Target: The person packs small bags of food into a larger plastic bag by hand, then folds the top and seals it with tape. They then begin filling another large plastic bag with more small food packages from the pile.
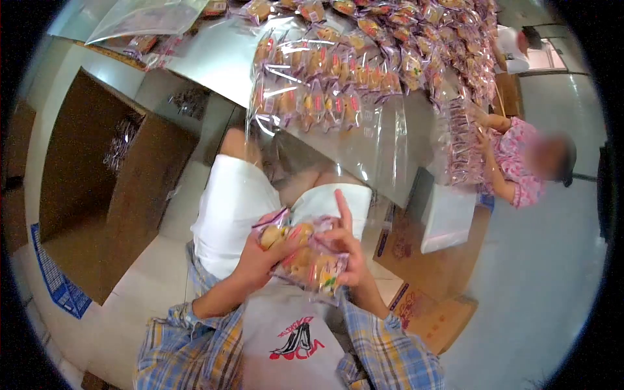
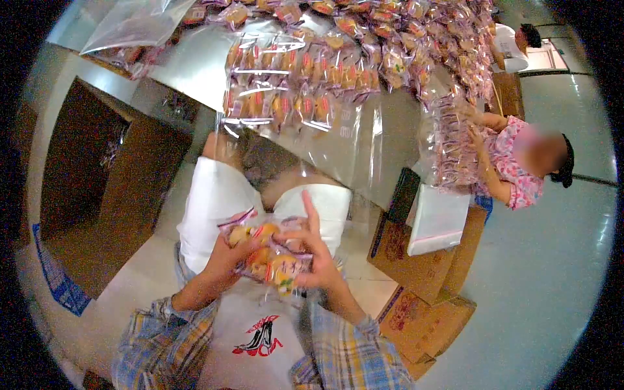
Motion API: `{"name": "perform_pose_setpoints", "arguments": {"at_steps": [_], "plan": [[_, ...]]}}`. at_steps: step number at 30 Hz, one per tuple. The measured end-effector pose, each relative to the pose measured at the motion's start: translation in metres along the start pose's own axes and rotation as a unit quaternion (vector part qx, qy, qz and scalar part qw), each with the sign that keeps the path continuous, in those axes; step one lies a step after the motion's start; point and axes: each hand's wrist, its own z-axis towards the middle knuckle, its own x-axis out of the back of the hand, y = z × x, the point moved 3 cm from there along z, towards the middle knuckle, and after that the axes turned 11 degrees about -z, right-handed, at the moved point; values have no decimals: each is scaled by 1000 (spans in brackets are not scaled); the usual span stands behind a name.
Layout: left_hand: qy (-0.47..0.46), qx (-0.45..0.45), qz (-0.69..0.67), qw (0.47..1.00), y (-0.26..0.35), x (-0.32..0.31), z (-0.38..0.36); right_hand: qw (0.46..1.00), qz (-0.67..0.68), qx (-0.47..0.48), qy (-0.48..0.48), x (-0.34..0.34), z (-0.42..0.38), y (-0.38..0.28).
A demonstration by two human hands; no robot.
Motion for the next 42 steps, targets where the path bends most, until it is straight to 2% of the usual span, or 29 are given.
{"name": "perform_pose_setpoints", "arguments": {"at_steps": [3, 6, 8, 9, 12, 13, 16, 17, 20, 21, 24, 25, 26, 28, 31, 34, 36, 37, 38, 39, 42], "plan": [[-62, -2, 20, 998, 9, 11, -14, 998, -58, 16, -36, -6, -8, -17], [-128, 96, -49, 986, 21, 5, -38, 979, -142, -2, -147, -13, -23, -49], [-188, 135, 51, 972, 17, 40, -47, 975, -85, -62, -195, -21, -31, -60], [-214, 122, 68, 967, 23, 44, -50, 969, -66, -85, -223, -23, -35, -62], [-261, 221, 19, 940, 42, 46, -64, 965, 22, -124, -229, -38, -34, -64], [-291, 190, 75, 935, 46, 53, -64, 965, 9, -95, -246, -42, -24, -70], [-308, 172, 125, 927, 75, 30, -71, 960, 19, -88, -267, -54, -1, -92], [-286, 220, 67, 930, 73, 27, -75, 959, 14, -79, -273, -57, 5, -97], [-289, 204, 52, 934, 59, 40, -71, 961, -2, -80, -264, -56, 8, -87], [-267, 228, -20, 936, 62, 32, -71, 964, 0, -78, -254, -55, 13, -86], [-248, 189, -71, 948, 54, 44, -54, 979, -92, 0, -180, -43, 39, -75], [-222, 206, -57, 951, 53, 50, -47, 978, -133, 27, -161, -38, 53, -75], [-151, 172, -42, 973, 63, 43, -42, 970, -178, 58, -156, -37, 68, -73], [-103, 112, -96, 984, 70, 48, -25, 961, -208, 39, -177, -42, 95, -73], [-48, 7, -42, 998, 84, 41, -18, 949, -213, 131, -194, -49, 135, -69], [-111, -127, -166, 972, 85, 32, -10, 934, -270, 172, -159, -48, 158, -67], [-76, -205, 18, 976, 96, 30, 0, 923, -292, 204, -146, -44, 165, -68], [-92, -142, -148, 974, 96, 24, -1, 920, -296, 216, -139, -42, 167, -71], [-107, -72, -308, 943, 96, 13, -2, 918, -300, 226, -130, -40, 166, -73], [-112, -121, -231, 959, 91, 9, 0, 919, -280, 239, -138, -34, 163, -68], [-183, -70, -231, 953, 84, 0, 2, 928, -261, 213, -159, -23, 148, -75]]}}
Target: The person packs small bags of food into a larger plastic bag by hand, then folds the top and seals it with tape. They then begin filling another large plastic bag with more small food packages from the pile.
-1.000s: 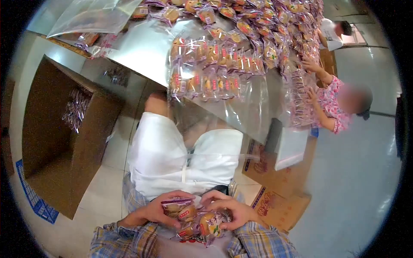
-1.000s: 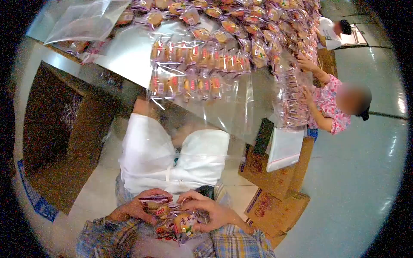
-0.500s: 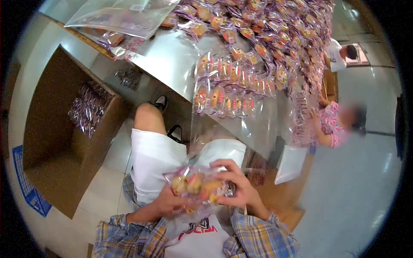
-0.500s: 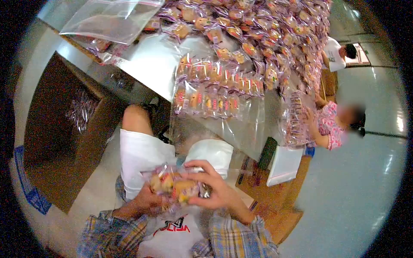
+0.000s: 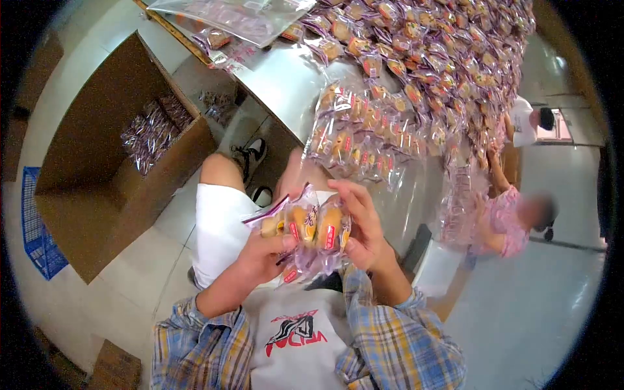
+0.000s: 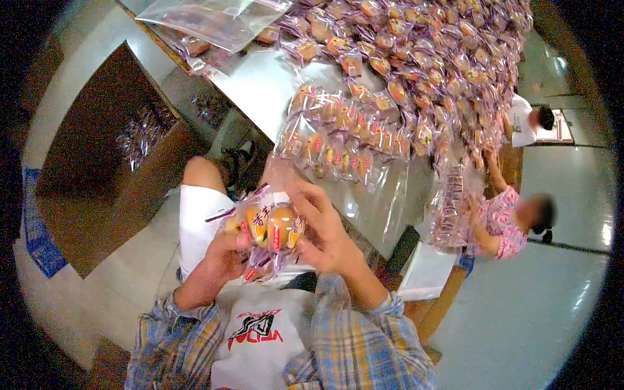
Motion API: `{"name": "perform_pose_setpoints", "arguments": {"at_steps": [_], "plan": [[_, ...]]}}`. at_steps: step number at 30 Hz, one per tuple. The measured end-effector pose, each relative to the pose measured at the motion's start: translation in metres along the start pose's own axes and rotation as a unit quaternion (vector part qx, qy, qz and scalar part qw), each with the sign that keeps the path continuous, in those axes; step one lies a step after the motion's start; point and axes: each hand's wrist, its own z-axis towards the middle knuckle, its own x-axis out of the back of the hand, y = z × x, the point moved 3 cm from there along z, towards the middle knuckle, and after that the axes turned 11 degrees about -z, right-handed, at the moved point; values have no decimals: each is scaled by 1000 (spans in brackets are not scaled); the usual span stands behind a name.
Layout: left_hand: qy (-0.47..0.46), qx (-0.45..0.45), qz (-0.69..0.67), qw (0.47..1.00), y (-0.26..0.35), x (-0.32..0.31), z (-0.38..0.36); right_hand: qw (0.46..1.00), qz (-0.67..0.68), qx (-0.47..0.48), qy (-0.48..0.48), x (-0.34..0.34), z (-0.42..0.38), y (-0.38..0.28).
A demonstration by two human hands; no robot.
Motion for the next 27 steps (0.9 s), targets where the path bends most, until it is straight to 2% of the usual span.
{"name": "perform_pose_setpoints", "arguments": {"at_steps": [1, 5, 8, 9, 12, 13, 17, 20, 22, 23, 26, 27], "plan": [[-4, 30, -12, 999, -7, 8, 0, 1000, -15, 18, -8, 2, -6, -1], [96, 59, -10, 994, -35, 21, -9, 994, 61, -63, -64, -12, -50, -4], [148, 28, 80, 985, -58, 46, -24, 983, 135, -115, -49, -34, -87, -2], [164, 24, 85, 983, -63, 45, -31, 981, 146, -114, -61, -41, -96, 3], [220, 11, 191, 957, -72, 53, -49, 953, 218, -189, -98, -47, -111, 0], [235, 19, 184, 954, -75, 56, -55, 958, 205, -174, -103, -47, -110, 1], [217, 54, 205, 953, -78, 74, -74, 967, 117, -79, -212, -45, -98, -3], [187, 66, 217, 956, -72, 66, -88, 951, 128, -123, -254, -46, -99, -12], [92, 49, 304, 947, -66, 71, -94, 963, 136, -104, -208, -49, -104, -8], [43, 41, 344, 937, -65, 71, -97, 968, 139, -95, -185, -50, -108, -7], [112, 144, 460, 869, -56, 33, -91, 953, 162, -122, -227, -52, -117, -2], [98, 162, 516, 836, -52, 34, -91, 955, 167, -127, -209, -49, -119, 0]]}}
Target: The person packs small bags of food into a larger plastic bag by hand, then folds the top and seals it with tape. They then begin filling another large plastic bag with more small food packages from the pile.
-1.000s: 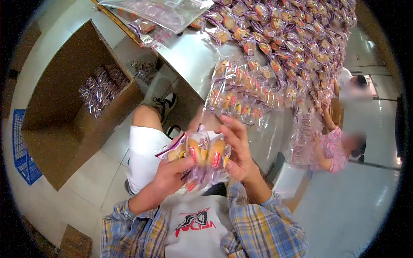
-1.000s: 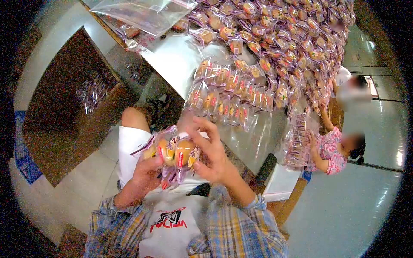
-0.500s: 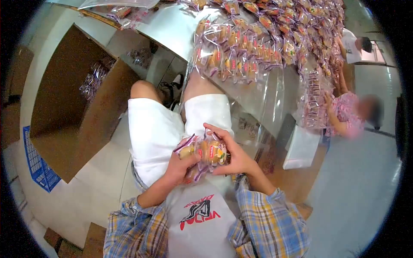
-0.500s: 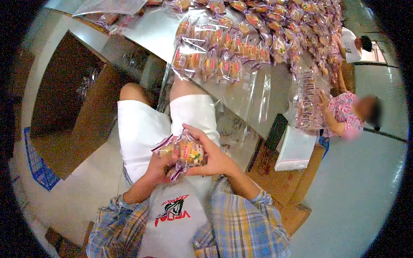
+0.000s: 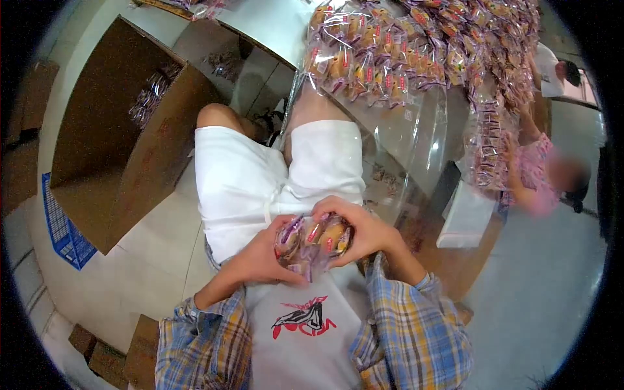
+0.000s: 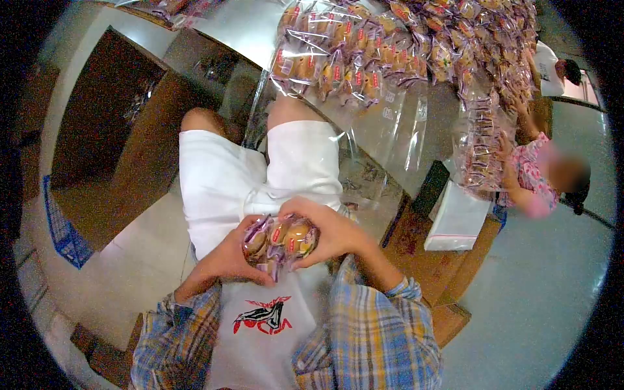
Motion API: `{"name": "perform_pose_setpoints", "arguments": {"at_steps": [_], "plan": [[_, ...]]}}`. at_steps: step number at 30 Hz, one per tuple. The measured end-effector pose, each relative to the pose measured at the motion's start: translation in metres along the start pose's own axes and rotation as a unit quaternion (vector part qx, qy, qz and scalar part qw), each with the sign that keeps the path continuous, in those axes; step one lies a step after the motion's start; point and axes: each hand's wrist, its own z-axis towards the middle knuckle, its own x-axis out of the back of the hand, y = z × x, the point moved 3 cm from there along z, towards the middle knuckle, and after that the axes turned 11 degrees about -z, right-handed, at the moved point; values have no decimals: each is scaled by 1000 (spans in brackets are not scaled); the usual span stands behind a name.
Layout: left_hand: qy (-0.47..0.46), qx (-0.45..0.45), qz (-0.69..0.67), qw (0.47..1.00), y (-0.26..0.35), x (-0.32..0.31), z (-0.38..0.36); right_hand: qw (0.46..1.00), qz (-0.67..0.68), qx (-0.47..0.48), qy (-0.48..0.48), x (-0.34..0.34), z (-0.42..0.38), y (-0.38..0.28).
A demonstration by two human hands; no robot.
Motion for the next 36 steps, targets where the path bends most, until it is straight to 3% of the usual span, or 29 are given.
{"name": "perform_pose_setpoints", "arguments": {"at_steps": [3, 5, 7, 10, 13, 15, 18, 20, 29, 31, 34, 36], "plan": [[-2, -3, -121, 993, -10, 24, -4, 998, 39, -5, 55, 18, -13, 4], [114, -53, -225, 966, -13, 33, 8, 991, 96, -19, 94, 31, -20, 3], [231, -101, -328, 910, -14, 39, 18, 997, 26, 43, 53, 29, -17, 0], [157, -142, -300, 930, -17, 22, 34, 996, -30, 69, -39, 8, 5, -14], [60, -151, -359, 919, -21, 9, 39, 999, 13, 39, 35, -19, 1, -14], [19, -125, -358, 925, -24, 3, 34, 1000, -10, 20, -7, -28, -8, -13], [56, -56, -312, 947, -36, 7, 26, 996, -77, 40, 14, -45, -21, -11], [70, -32, -282, 956, -38, 12, 22, 996, -79, -40, 27, -41, -27, -13], [4, -78, -210, 975, -20, -19, 2, 992, -102, -64, -24, -39, -26, -42], [23, -94, -202, 975, -17, -32, -6, 987, -142, -78, 8, -48, -36, -44], [66, -87, -166, 980, -5, -45, -10, 979, -131, -150, -36, -44, -35, -49], [52, -123, 24, 991, 7, -42, -12, 975, -94, -202, -17, -44, -36, -46]]}}
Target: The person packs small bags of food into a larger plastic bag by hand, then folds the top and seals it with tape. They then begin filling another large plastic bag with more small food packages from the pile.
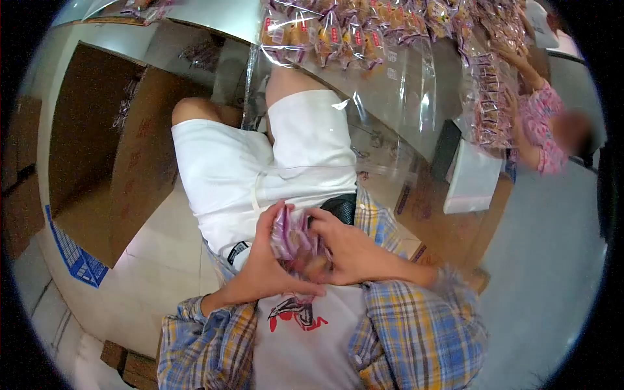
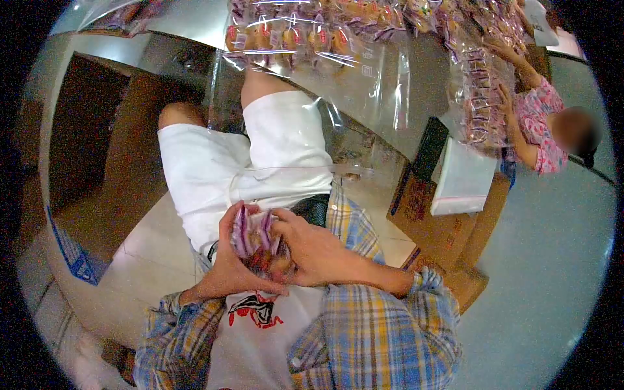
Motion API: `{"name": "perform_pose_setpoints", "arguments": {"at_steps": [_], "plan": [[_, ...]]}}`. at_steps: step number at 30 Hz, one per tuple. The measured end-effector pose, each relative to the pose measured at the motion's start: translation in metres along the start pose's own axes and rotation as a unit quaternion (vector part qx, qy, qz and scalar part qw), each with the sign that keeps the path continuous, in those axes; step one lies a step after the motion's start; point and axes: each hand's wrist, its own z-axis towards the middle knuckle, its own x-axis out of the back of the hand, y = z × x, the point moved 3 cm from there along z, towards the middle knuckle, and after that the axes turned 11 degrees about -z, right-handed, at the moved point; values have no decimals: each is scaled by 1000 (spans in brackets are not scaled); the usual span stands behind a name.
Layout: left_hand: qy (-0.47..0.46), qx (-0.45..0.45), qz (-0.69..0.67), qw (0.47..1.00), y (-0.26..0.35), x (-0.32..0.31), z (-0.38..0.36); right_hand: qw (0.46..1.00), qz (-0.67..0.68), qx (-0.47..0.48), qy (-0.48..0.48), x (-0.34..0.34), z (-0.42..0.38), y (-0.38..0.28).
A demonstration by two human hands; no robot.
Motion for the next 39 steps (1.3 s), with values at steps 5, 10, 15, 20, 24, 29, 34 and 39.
{"name": "perform_pose_setpoints", "arguments": {"at_steps": [5, 10, 15, 20, 24, 29, 34, 39], "plan": [[-31, 49, 19, 998, -2, 7, 24, 997, 54, -40, 32, -10, 8, 9], [-19, 41, -152, 987, -29, 27, 25, 995, 77, 0, 58, -8, 8, 5], [98, 60, -268, 956, -56, 34, 25, 989, 66, 83, 99, -2, 14, 6], [69, 23, -379, 923, -43, 43, 9, 976, 66, 191, 77, 5, 23, 12], [40, 102, -346, 932, -24, 67, 4, 968, 73, 238, 36, 5, 29, 2], [45, 170, -81, 981, -34, 100, -5, 970, 63, 234, -29, 8, 40, -5], [44, 124, 10, 991, -20, 86, 0, 975, 64, 209, -25, 4, 44, -3], [10, 76, 70, 995, -15, 73, 7, 989, 54, 138, -12, 7, 40, -6]]}}
